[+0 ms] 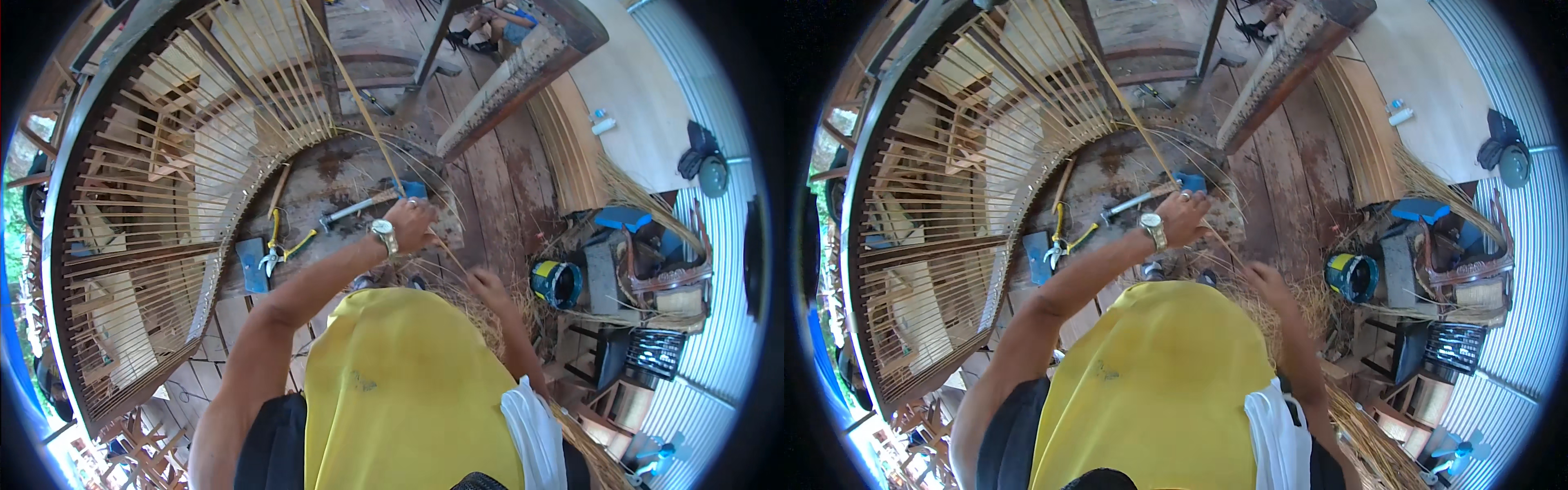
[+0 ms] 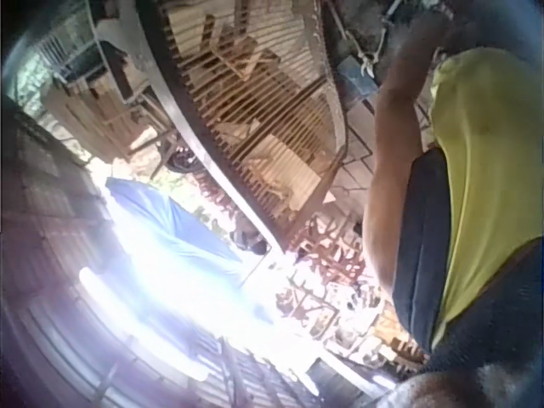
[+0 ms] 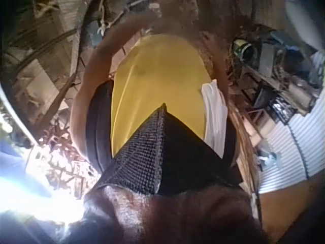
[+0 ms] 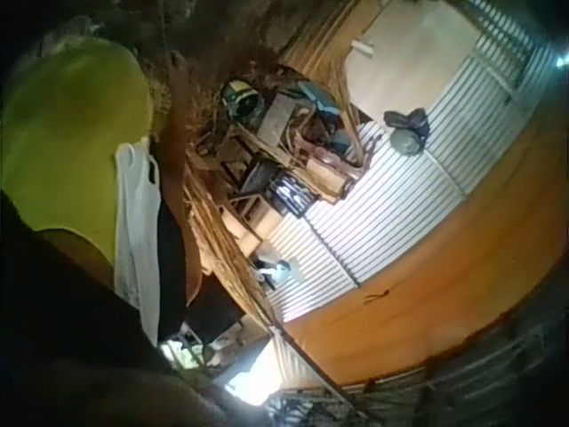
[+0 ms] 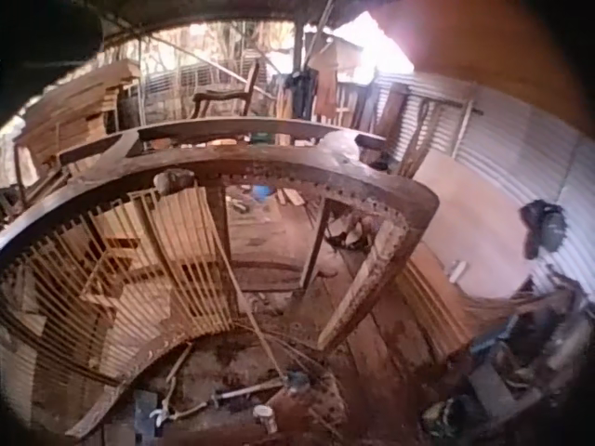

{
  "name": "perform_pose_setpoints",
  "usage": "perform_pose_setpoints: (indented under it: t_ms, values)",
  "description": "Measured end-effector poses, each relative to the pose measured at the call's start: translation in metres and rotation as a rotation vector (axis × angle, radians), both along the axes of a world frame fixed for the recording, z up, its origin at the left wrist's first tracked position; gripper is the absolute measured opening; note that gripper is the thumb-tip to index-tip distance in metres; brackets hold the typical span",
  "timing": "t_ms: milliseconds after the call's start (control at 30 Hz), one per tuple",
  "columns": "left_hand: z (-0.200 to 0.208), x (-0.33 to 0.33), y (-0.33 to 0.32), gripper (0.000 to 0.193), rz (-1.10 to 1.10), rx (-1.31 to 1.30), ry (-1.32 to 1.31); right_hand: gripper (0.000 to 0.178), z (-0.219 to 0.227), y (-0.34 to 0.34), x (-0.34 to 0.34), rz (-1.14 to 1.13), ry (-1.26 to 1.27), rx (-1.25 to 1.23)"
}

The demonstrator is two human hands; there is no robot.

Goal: Weaving and securing rattan or wooden strips into a curved furniture frame using wire and basic tools.

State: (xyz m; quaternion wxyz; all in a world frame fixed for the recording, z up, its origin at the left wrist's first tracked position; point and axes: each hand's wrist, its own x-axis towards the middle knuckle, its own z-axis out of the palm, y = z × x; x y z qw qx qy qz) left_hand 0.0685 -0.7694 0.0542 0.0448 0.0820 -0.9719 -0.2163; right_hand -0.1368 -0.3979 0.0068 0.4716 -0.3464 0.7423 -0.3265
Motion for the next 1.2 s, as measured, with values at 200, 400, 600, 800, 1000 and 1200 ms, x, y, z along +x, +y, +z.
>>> perform_pose_setpoints:
  t_ms: [200,400,600,800,1000,1200]
  values:
    - [-0.078,0.024,-0.017,0.055,0.231,-0.036,-0.283,0.042,0.028,0.419,-0.064,-0.371,-0.151,0.470]
    - [-0.036,0.063,-0.074,0.062,0.546,-0.124,-0.761,0.034,0.020,0.336,-0.019,-0.092,0.240,0.566]
    - [-0.040,0.163,-0.117,0.065,0.858,-0.036,-0.736,0.024,-0.007,0.056,0.031,0.368,0.653,0.382]
    - [-0.007,0.168,0.076,0.057,0.431,0.604,-0.052,0.022,0.055,-0.145,0.140,0.617,0.560,0.008]
    - [-0.051,0.232,0.138,0.036,0.612,0.584,-0.125,0.027,0.021,-0.149,0.154,0.618,0.567,0.032]
    - [-0.042,0.263,0.125,0.040,0.583,0.629,-0.387,0.028,0.022,-0.143,0.153,0.610,0.430,0.036]
